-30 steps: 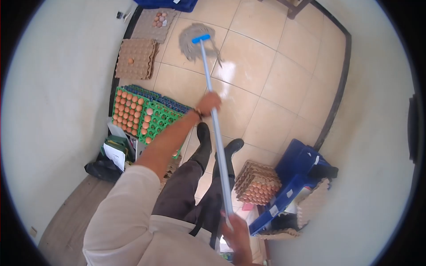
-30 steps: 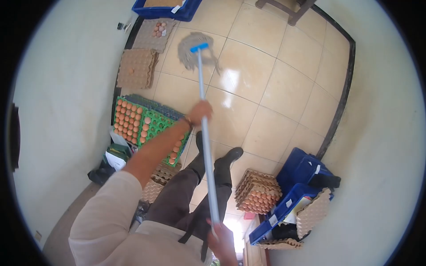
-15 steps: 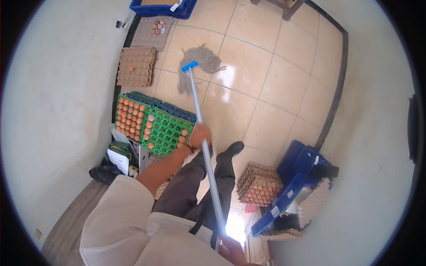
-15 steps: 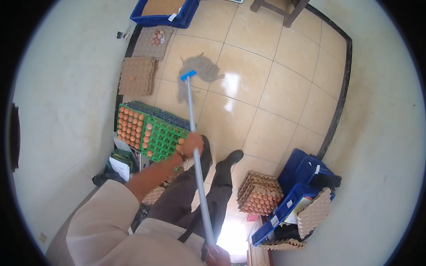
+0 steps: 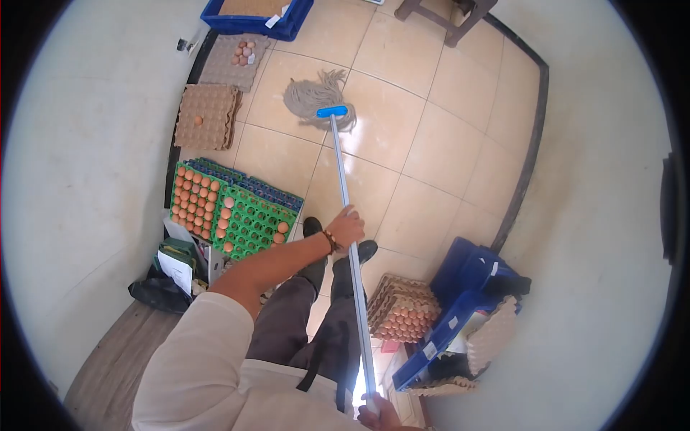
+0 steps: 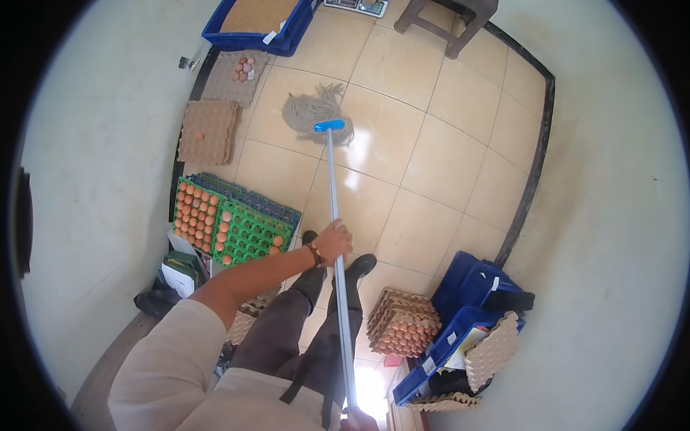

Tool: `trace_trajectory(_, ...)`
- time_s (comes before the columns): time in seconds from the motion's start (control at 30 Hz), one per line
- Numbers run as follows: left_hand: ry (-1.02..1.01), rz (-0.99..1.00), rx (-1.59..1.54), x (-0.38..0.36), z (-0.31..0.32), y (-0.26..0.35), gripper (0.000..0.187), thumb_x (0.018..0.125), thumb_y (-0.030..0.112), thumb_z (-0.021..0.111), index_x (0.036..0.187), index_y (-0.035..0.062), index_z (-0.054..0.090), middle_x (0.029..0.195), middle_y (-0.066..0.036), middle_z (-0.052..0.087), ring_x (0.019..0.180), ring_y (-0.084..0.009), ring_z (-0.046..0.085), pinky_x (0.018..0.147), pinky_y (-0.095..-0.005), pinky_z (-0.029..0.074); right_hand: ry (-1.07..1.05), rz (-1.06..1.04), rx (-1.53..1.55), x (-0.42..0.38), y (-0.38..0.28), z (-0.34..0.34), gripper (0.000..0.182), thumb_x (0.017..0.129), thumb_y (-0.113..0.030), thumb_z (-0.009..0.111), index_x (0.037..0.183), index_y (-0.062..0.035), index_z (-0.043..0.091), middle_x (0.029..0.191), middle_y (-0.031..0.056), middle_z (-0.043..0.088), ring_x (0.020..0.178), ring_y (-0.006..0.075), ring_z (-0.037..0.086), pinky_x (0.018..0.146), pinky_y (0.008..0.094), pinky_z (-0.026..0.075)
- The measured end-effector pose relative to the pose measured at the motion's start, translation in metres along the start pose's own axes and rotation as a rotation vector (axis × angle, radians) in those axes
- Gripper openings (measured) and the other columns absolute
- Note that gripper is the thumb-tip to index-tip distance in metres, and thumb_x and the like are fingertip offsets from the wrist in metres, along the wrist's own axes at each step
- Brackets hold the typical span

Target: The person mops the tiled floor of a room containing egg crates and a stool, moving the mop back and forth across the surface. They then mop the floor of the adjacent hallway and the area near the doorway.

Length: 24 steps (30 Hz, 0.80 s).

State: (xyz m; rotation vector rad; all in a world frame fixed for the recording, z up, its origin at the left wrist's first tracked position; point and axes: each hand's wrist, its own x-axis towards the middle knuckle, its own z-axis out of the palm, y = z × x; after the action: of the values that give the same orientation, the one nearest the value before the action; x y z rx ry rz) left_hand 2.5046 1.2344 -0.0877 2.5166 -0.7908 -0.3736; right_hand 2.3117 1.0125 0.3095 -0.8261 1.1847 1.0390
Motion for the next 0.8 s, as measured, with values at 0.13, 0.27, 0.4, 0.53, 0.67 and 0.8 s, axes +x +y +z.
trace_trajectory(0.13,-0.093,0.077,0.212,0.033,-0.024,-0.113,0.007,0.059,0.022,0.060,0.063,0.0162,0.062,0.076,-0.008,0.056,0.087,-0.0267,0.054,0.088,-0.0506,0.038,-0.087,0.219,0.148,0.074,-0.040,0.057,0.031,0.094,-0.039,0.041,0.101,-0.0110,0.051,0.053,-0.0009,0.040,0.038,0.0095,0.036,0.036,0.0227,0.029)
trace_trajectory(0.27,-0.099,-0.385,0.506,0.093,-0.112,-0.213,0.054,0.068,0.034,0.070,0.117,0.0194,0.054,0.134,-0.007,0.043,0.133,-0.0275,0.026,0.108,-0.0497,0.017,-0.409,0.013,0.333,0.175,-0.108,0.154,0.032,0.094,-0.042,0.042,0.097,-0.0121,0.052,0.052,-0.0016,0.038,0.037,0.0049,0.034,0.028,0.0193,0.023)
trace_trajectory(0.4,-0.238,-0.219,0.455,0.098,-0.135,-0.198,0.063,0.063,0.038,0.076,0.117,0.0146,0.053,0.133,-0.008,0.043,0.132,-0.0272,0.028,0.108,-0.0443,0.021,-0.325,0.053,0.299,0.240,-0.132,0.155,0.033,0.093,-0.043,0.042,0.099,-0.0117,0.052,0.052,-0.0024,0.037,0.036,0.0052,0.031,0.029,0.0186,0.024)
trace_trajectory(0.53,0.028,0.061,-0.052,0.060,-0.117,-0.130,0.030,0.054,0.025,0.074,0.075,0.0152,0.054,0.083,-0.004,0.053,0.090,-0.0276,0.051,0.098,-0.0504,0.031,-0.391,0.120,0.397,0.182,-0.101,0.102,0.035,0.094,-0.043,0.041,0.100,-0.0104,0.052,0.054,-0.0010,0.037,0.037,0.0058,0.030,0.030,0.0191,0.023)
trace_trajectory(0.67,0.199,0.206,-0.351,0.030,-0.126,-0.063,0.018,0.066,0.022,0.068,0.066,0.0190,0.051,0.070,-0.001,0.051,0.076,-0.0229,0.051,0.086,-0.0431,0.036,-0.271,0.289,0.469,0.082,-0.093,0.095,0.034,0.095,-0.041,0.036,0.103,-0.0108,0.050,0.056,-0.0003,0.037,0.036,0.0086,0.031,0.030,0.0211,0.024)
trace_trajectory(0.8,0.264,0.250,-0.380,0.061,-0.146,-0.138,0.014,0.070,0.023,0.066,0.072,0.0183,0.053,0.076,-0.001,0.057,0.079,-0.0234,0.053,0.076,-0.0375,0.039,-0.364,0.146,0.347,0.116,-0.127,0.151,0.034,0.094,-0.043,0.039,0.099,-0.0108,0.050,0.057,-0.0002,0.038,0.038,0.0078,0.031,0.028,0.0217,0.023)
